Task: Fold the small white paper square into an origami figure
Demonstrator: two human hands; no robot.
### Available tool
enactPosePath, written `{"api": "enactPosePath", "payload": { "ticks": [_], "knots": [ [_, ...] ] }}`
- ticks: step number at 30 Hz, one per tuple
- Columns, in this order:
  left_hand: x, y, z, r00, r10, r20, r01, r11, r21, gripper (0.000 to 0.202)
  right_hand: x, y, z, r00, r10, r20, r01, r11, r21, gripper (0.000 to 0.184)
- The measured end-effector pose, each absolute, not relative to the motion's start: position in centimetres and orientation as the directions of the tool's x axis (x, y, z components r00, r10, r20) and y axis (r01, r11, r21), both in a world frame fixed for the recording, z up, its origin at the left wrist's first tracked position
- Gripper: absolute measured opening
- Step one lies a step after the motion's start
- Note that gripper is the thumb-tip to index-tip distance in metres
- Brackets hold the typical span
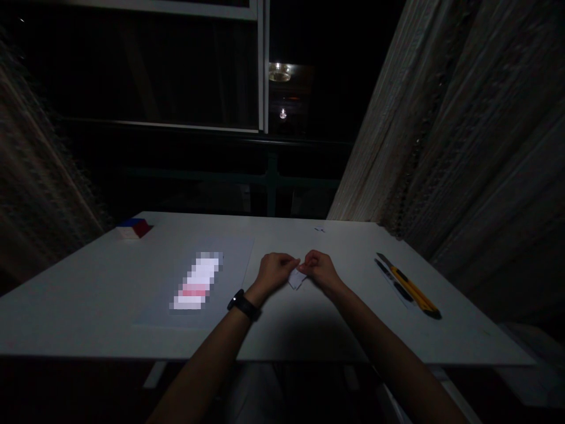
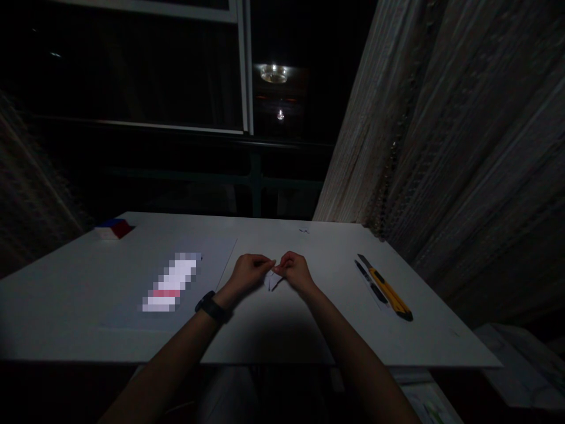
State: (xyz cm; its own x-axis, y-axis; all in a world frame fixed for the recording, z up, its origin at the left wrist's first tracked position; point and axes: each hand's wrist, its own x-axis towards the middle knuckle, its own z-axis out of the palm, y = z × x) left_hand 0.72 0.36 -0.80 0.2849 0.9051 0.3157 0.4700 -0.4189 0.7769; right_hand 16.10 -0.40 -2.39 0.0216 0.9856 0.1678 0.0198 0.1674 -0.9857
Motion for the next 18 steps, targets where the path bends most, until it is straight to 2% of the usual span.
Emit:
{"api": "enactPosePath", "payload": {
  "ticks": [10, 14, 18],
  "knots": [
    [0.83, 0.83, -1.44, 0.27, 0.908, 0.319, 0.451, -0.412, 0.792, 0.037, 15.95, -0.75, -1.93, -0.053, 0.98, 0.191, 0.072, 0.195, -0.978, 0.033],
    [0.84, 0.96, -1.54, 0.283, 0.907, 0.311, 0.436, -0.41, 0.801, 0.039, 15.94, -0.92, -1.78, -0.063, 0.98, 0.19, 0.055, 0.193, -0.98, 0.035],
    [0.88, 0.93, -1.46, 0.311, 0.89, 0.334, 0.373, -0.438, 0.818, 0.032, 15.95, -0.88, -1.79, -0.059, 0.988, 0.144, 0.015, 0.145, -0.989, 0.038]
  ]
}}
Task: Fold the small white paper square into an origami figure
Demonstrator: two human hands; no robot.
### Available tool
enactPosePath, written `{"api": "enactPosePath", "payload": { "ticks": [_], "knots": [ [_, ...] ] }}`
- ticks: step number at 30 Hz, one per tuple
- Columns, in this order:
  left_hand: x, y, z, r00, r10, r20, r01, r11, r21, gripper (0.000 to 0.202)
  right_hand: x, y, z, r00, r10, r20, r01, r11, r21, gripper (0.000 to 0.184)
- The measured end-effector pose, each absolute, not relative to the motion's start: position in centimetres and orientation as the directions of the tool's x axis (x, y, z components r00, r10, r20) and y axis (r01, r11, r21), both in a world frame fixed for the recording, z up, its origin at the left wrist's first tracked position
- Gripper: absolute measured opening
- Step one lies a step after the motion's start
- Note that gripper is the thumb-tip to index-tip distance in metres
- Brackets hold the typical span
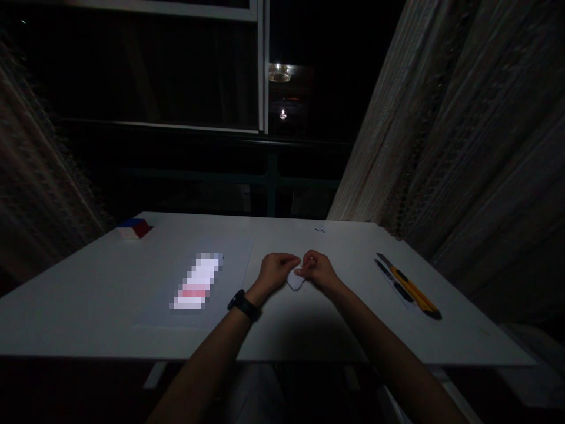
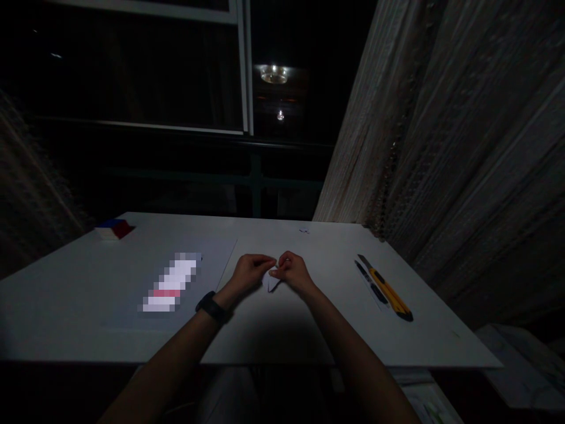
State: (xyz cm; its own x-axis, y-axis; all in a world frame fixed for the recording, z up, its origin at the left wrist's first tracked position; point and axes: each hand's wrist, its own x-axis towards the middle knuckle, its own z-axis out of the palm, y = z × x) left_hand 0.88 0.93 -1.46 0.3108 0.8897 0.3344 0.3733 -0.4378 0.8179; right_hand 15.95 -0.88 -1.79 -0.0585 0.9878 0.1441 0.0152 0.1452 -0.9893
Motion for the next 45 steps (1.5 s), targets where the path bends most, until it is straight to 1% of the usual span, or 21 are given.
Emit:
{"api": "enactPosePath", "payload": {
  "ticks": [3, 7, 13, 16, 25, 29, 38, 45],
  "knots": [
    [0.81, 0.88, -1.32, 0.371, 0.857, 0.357, 0.303, -0.475, 0.826, 0.026, 16.0, -0.9, -1.75, -0.075, 0.994, 0.083, -0.044, 0.08, -0.996, 0.04],
    [0.66, 0.8, -1.12, 0.437, 0.833, 0.34, 0.288, -0.488, 0.824, 0.023, 16.2, -1.01, -1.76, -0.106, 0.994, 0.035, -0.067, 0.028, -0.997, 0.039],
    [0.67, 0.69, -0.92, 0.416, 0.845, 0.337, 0.335, -0.487, 0.807, 0.022, 16.54, -0.81, -2.22, -0.138, 0.989, 0.055, -0.044, 0.049, -0.998, 0.037],
    [0.68, 0.58, -0.79, 0.435, 0.83, 0.35, 0.331, -0.509, 0.795, 0.024, 16.54, -0.75, -2.25, -0.145, 0.987, 0.075, -0.049, 0.069, -0.996, 0.036],
    [0.74, 0.56, -0.79, 0.471, 0.817, 0.332, 0.319, -0.509, 0.8, 0.024, 16.48, -0.87, -2.05, -0.128, 0.99, 0.06, -0.026, 0.057, -0.998, 0.037],
    [0.8, 0.58, -0.9, 0.475, 0.81, 0.344, 0.312, -0.521, 0.794, 0.023, 16.38, -0.89, -1.99, -0.115, 0.991, 0.065, -0.009, 0.064, -0.998, 0.038],
    [0.82, 0.57, -1.03, 0.482, 0.8, 0.356, 0.322, -0.54, 0.777, 0.022, 16.02, -1.09, -1.58, -0.109, 0.992, 0.057, -0.048, 0.052, -0.998, 0.046],
    [0.7, 0.61, -1.0, 0.501, 0.776, 0.384, 0.301, -0.572, 0.763, 0.022, 15.97, -1.28, -1.46, -0.107, 0.993, 0.053, -0.044, 0.048, -0.998, 0.046]
  ]
}}
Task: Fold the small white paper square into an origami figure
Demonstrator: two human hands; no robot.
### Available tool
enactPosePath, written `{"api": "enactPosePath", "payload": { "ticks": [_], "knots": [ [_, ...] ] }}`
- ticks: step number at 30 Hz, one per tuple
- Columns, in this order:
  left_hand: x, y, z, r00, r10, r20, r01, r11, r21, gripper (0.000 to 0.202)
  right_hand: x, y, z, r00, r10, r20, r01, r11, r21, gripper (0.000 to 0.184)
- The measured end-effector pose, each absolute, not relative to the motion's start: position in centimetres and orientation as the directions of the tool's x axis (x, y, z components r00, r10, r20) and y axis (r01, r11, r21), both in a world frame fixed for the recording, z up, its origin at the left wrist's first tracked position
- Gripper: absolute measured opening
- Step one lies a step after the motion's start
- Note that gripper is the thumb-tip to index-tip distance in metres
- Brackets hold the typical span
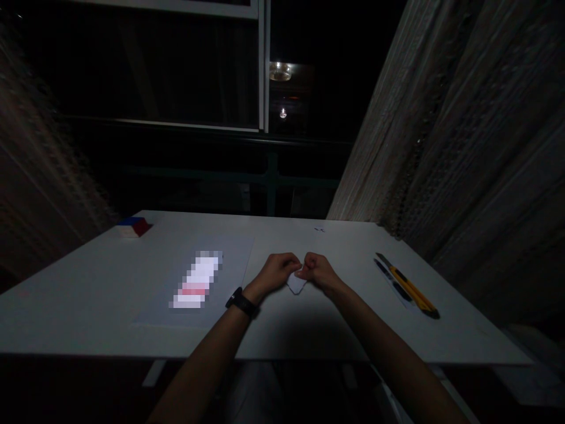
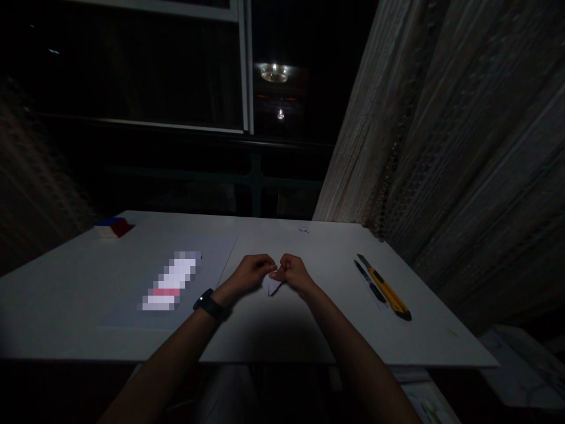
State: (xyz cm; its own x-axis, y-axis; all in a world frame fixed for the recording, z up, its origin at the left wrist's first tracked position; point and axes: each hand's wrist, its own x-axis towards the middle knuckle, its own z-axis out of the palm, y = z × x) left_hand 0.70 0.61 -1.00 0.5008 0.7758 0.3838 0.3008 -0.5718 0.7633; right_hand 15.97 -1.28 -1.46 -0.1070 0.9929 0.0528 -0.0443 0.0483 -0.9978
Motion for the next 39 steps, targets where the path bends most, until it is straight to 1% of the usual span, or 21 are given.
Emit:
{"api": "enactPosePath", "payload": {
  "ticks": [8, 12, 16, 20, 26, 30, 33, 36, 39],
  "knots": [
    [0.92, 0.74, -1.53, 0.498, 0.779, 0.38, 0.33, -0.576, 0.748, 0.021, 15.99, -1.11, -1.8, -0.094, 0.994, 0.059, 0.036, 0.063, -0.997, 0.047],
    [1.01, 0.6, -1.38, 0.449, 0.8, 0.398, 0.372, -0.572, 0.731, 0.021, 15.95, -0.91, -1.89, -0.094, 0.991, 0.092, 0.013, 0.094, -0.996, 0.044],
    [0.9, 0.5, -1.05, 0.424, 0.806, 0.413, 0.389, -0.573, 0.721, 0.024, 16.04, -0.91, -1.88, -0.133, 0.986, 0.104, -0.011, 0.104, -0.995, 0.04],
    [0.88, 0.47, -1.06, 0.43, 0.813, 0.393, 0.39, -0.56, 0.731, 0.025, 16.14, -0.95, -1.93, -0.164, 0.981, 0.099, -0.011, 0.099, -0.995, 0.04],
    [1.05, 0.44, -1.36, 0.467, 0.802, 0.372, 0.365, -0.558, 0.745, 0.022, 16.0, -0.95, -1.88, -0.133, 0.986, 0.095, 0.039, 0.101, -0.994, 0.043],
    [1.06, 0.27, -1.23, 0.483, 0.791, 0.375, 0.356, -0.569, 0.741, 0.022, 15.95, -1.06, -1.65, -0.147, 0.986, 0.079, 0.031, 0.084, -0.996, 0.046],
    [1.01, 0.24, -0.94, 0.489, 0.781, 0.389, 0.319, -0.575, 0.754, 0.023, 16.01, -1.07, -1.57, -0.127, 0.989, 0.075, 0.029, 0.079, -0.996, 0.047],
    [0.95, 0.54, -0.86, 0.453, 0.798, 0.399, 0.271, -0.549, 0.791, 0.027, 16.24, -0.98, -1.59, -0.099, 0.99, 0.104, 0.025, 0.107, -0.994, 0.044],
    [0.87, 1.03, -1.13, 0.399, 0.849, 0.347, 0.29, -0.476, 0.83, 0.03, 16.52, -0.89, -1.6, -0.072, 0.991, 0.108, 0.031, 0.111, -0.993, 0.04]
  ]
}}
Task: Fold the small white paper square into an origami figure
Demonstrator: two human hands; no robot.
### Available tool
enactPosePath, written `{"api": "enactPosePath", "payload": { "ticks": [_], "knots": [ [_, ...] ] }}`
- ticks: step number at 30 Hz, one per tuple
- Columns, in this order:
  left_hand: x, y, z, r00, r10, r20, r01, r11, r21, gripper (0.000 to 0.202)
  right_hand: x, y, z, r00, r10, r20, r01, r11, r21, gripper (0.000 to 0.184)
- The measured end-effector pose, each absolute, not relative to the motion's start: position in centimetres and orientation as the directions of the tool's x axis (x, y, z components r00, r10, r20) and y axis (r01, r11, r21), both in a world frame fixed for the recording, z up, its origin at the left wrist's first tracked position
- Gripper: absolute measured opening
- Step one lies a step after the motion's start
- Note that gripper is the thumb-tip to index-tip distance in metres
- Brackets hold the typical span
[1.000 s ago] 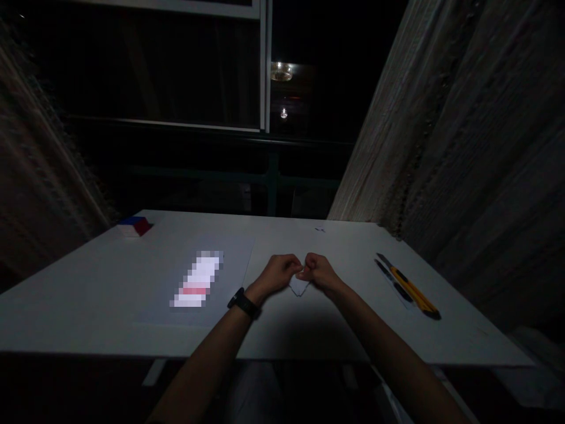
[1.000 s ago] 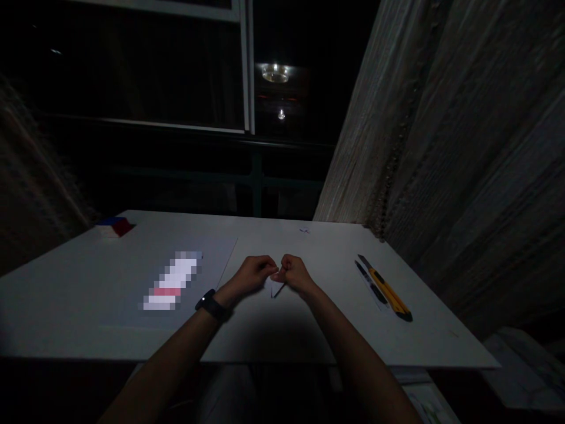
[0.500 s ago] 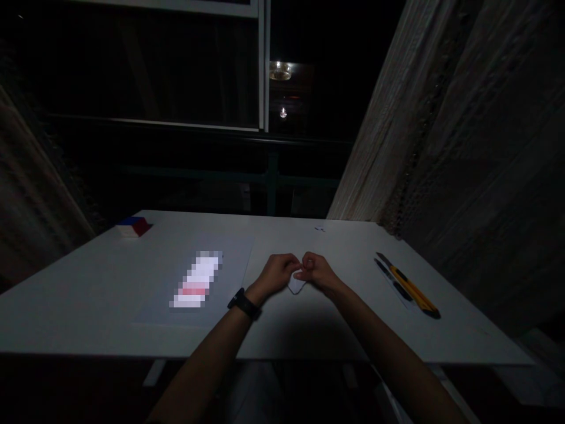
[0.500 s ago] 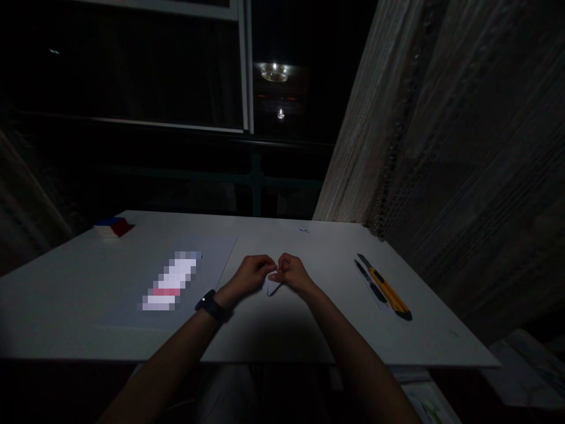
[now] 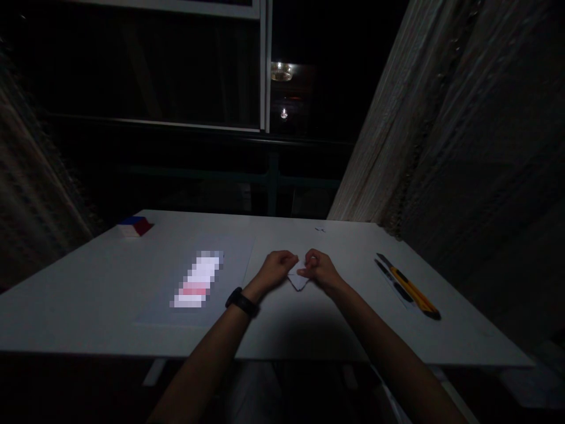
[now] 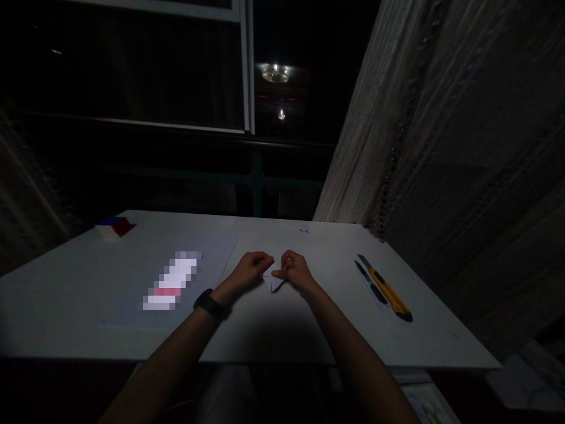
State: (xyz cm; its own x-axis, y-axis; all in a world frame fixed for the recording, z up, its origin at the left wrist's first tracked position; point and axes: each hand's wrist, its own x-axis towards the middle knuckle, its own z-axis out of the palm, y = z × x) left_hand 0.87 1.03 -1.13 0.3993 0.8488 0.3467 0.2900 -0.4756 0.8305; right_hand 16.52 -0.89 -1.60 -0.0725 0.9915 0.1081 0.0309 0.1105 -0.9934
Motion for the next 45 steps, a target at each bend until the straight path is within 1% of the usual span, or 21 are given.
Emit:
{"api": "enactPosePath", "payload": {
  "ticks": [2, 4, 12, 16, 20, 24, 28, 32, 35, 40, 45],
  "knots": [
    [0.8, 1.3, -1.3, 0.396, 0.861, 0.321, 0.309, -0.453, 0.836, 0.026, 16.6, -0.9, -1.6, -0.057, 0.994, 0.092, 0.04, 0.095, -0.995, 0.038],
    [0.7, 1.3, -1.4, 0.396, 0.859, 0.323, 0.329, -0.462, 0.824, 0.024, 16.6, -0.9, -1.6, -0.046, 0.995, 0.092, 0.058, 0.095, -0.994, 0.038],
    [0.6, 1.1, -1.0, 0.333, 0.875, 0.351, 0.435, -0.473, 0.766, 0.022, 16.3, -0.7, -1.9, 0.01, 0.981, 0.193, 0.133, 0.19, -0.973, 0.031],
    [0.6, 1.0, -1.0, 0.338, 0.875, 0.346, 0.443, -0.472, 0.762, 0.023, 16.3, -0.7, -2.1, 0.028, 0.977, 0.212, 0.188, 0.203, -0.961, 0.026],
    [0.6, 1.0, -1.3, 0.341, 0.881, 0.328, 0.443, -0.458, 0.77, 0.023, 16.4, -0.5, -2.4, 0.007, 0.962, 0.272, 0.247, 0.262, -0.933, 0.024],
    [0.7, 1.1, -1.4, 0.344, 0.874, 0.344, 0.449, -0.475, 0.757, 0.023, 16.5, -0.4, -2.6, 0.007, 0.956, 0.294, 0.305, 0.278, -0.911, 0.023],
    [0.7, 0.9, -1.1, 0.348, 0.873, 0.343, 0.454, -0.477, 0.752, 0.026, 16.4, -0.5, -2.3, 0.034, 0.959, 0.282, 0.302, 0.259, -0.917, 0.022],
    [0.7, 0.5, -0.6, 0.34, 0.881, 0.33, 0.447, -0.46, 0.767, 0.038, 16.2, -0.7, -2.2, 0.046, 0.957, 0.286, 0.3, 0.26, -0.918, 0.02],
    [0.7, 0.5, -0.6, 0.32, 0.898, 0.302, 0.476, -0.428, 0.768, 0.044, 16.0, -0.9, -2.2, 0.026, 0.952, 0.305, 0.338, 0.279, -0.899, 0.017],
    [0.7, 0.6, -0.8, 0.33, 0.895, 0.3, 0.497, -0.435, 0.751, 0.044, 15.6, -1.1, -2.2, 0.005, 0.95, 0.313, 0.388, 0.286, -0.876, 0.016],
    [0.7, 0.5, -0.6, 0.345, 0.89, 0.299, 0.491, -0.442, 0.751, 0.041, 15.6, -1.2, -2.1, -0.035, 0.951, 0.307, 0.319, 0.302, -0.898, 0.018]
  ]
}}
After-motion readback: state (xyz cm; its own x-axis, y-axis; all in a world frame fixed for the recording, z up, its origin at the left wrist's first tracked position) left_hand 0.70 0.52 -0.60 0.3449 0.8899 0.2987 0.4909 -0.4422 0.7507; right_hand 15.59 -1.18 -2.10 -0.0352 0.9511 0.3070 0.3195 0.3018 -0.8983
